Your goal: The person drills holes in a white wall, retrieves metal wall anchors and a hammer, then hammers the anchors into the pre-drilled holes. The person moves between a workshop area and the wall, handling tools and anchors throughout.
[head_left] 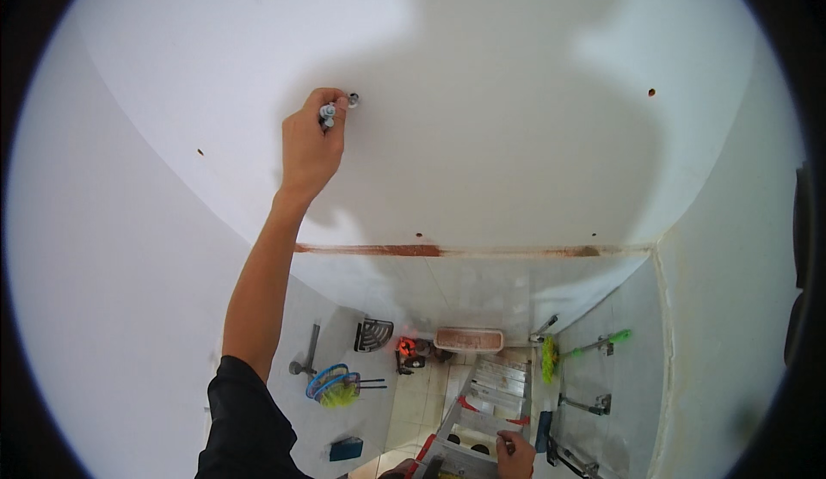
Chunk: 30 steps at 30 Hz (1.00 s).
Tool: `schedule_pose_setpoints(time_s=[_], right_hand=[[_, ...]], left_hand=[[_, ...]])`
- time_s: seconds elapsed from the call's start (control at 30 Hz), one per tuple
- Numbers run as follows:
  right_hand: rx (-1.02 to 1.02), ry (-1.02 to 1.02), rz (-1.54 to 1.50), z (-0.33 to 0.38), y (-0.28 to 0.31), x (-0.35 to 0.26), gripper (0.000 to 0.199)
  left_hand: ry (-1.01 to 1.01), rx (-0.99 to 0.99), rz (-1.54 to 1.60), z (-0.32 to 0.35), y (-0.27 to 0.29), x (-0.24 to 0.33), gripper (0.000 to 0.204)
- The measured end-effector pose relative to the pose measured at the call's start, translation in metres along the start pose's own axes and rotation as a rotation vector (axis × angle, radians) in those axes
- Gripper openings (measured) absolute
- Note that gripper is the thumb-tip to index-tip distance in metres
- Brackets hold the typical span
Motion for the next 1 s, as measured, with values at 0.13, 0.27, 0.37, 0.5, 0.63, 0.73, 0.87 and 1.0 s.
schedule_pose_setpoints(time_s=[0.13,0.27,0.37,0.5,0.63,0.73,0.87,1.0], right_hand=[[0.038,-0.053,0.056,0.002,0.002,0.001,0.021],[0.225,-0.075,-0.198,-0.020,0.016,-0.025,0.026],[0.173,-0.189,-0.804,-0.011,0.019,-0.076,0.035],[-0.015,-0.303,-0.840,0.065,0.012,-0.102,0.031],[-0.113,-0.377,-0.540,0.106,0.004,-0.093,0.023],[-0.159,-0.088,-0.024,0.079,0.005,-0.060,0.021],[-0.422,0.143,0.359,0.032,-0.012,-0.010,0.022],[-0.566,0.171,0.400,0.019,-0.014,-0.014,0.023]], left_hand=[[-0.001,0.117,0.018,0.019,0.023,-0.013,0.018],[0.329,-0.488,0.249,0.125,-0.010,0.014,0.020],[0.190,-1.014,0.282,0.324,0.001,0.013,0.013],[0.846,-1.373,0.272,0.501,0.075,0.070,0.013],[0.948,-1.325,0.422,0.558,0.095,0.056,0.018],[1.666,-1.371,0.576,0.552,0.103,0.044,0.032],[2.023,-1.111,1.230,0.573,0.105,0.012,0.048],[1.935,-1.131,1.344,0.575,0.116,0.021,0.050]])
Point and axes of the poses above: each hand's wrist, its own z-axis away from the middle knuckle, its own y-axis out of the back of the hand, x = y × z, the point moved 2 cm from there along -z, towards the middle knuckle, and after that the axes turned 14 degrees about y, right-handed, at the moved point
